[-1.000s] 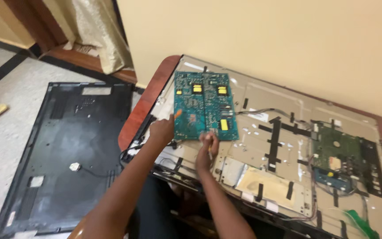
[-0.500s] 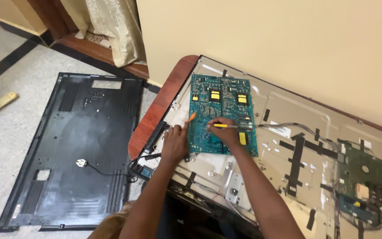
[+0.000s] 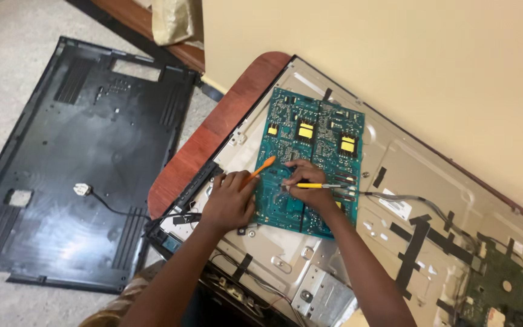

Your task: The person cleans a green circuit board using a toothbrush and a screwdriver. They scrub the surface of the board and use the screwdriver to scrape or pick at specific areas while the board rests on a disassembled appliance chassis.

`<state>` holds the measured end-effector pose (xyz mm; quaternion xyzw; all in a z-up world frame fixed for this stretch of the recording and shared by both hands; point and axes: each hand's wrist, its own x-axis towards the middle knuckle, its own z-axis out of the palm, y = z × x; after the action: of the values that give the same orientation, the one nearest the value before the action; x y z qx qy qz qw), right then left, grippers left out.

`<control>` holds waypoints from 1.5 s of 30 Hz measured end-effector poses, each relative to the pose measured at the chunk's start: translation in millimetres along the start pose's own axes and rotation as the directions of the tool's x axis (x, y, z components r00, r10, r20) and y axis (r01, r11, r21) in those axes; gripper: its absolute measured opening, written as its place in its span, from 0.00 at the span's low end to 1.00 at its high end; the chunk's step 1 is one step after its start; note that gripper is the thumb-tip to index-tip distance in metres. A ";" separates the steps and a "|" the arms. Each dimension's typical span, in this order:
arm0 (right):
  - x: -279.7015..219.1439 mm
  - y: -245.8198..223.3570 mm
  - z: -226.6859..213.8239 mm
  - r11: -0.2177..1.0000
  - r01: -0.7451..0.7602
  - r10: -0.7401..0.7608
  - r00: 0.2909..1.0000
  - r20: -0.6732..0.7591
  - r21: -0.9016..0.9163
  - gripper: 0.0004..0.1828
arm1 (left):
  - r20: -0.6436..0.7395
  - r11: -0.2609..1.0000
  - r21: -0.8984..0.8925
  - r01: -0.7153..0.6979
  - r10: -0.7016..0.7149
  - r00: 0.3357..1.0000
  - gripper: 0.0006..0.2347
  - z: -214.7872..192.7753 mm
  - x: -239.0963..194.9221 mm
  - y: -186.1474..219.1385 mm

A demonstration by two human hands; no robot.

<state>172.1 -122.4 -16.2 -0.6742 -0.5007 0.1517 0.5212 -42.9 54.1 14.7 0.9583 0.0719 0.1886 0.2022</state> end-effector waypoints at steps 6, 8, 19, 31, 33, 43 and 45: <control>2.5 -2.6 4.7 0.993 0.016 -0.017 1.000 -0.003 -0.120 0.09 | -0.020 0.999 -0.033 0.009 -0.009 1.000 0.21 -0.5 1.2 2.3; -0.5 -5.9 2.9 0.996 -0.072 0.071 0.997 -0.006 -0.061 0.09 | -0.001 0.998 -0.061 0.033 -0.033 0.999 0.21 1.6 -1.0 4.2; 4.0 0.7 2.9 0.997 -0.019 0.019 1.000 0.003 -0.071 0.07 | 0.024 0.999 -0.015 0.052 -0.052 0.998 0.22 1.3 3.1 3.9; 2.9 19.2 10.3 0.993 -0.022 0.017 0.999 -0.045 -0.119 0.08 | 0.030 0.999 0.015 0.030 -0.031 0.999 0.22 -2.7 8.3 -1.3; -3.1 20.3 8.6 0.989 -0.031 0.025 0.999 -0.045 -0.142 0.09 | 0.051 0.999 0.006 0.046 -0.046 0.998 0.22 1.7 6.5 1.3; 1.3 3.1 5.5 0.988 -0.001 -0.001 1.000 -0.012 -0.158 0.08 | 0.050 0.999 -0.021 0.039 -0.038 0.998 0.23 3.6 6.3 0.2; 0.0 -0.4 3.5 0.990 0.019 -0.017 1.000 0.013 -0.142 0.08 | 0.062 0.999 -0.012 0.043 -0.042 0.997 0.23 6.6 1.5 4.9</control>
<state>169.3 -120.5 -17.4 -0.7042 -0.5193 0.1147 0.4703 -38.6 47.6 11.6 0.9606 0.0849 0.1549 0.2148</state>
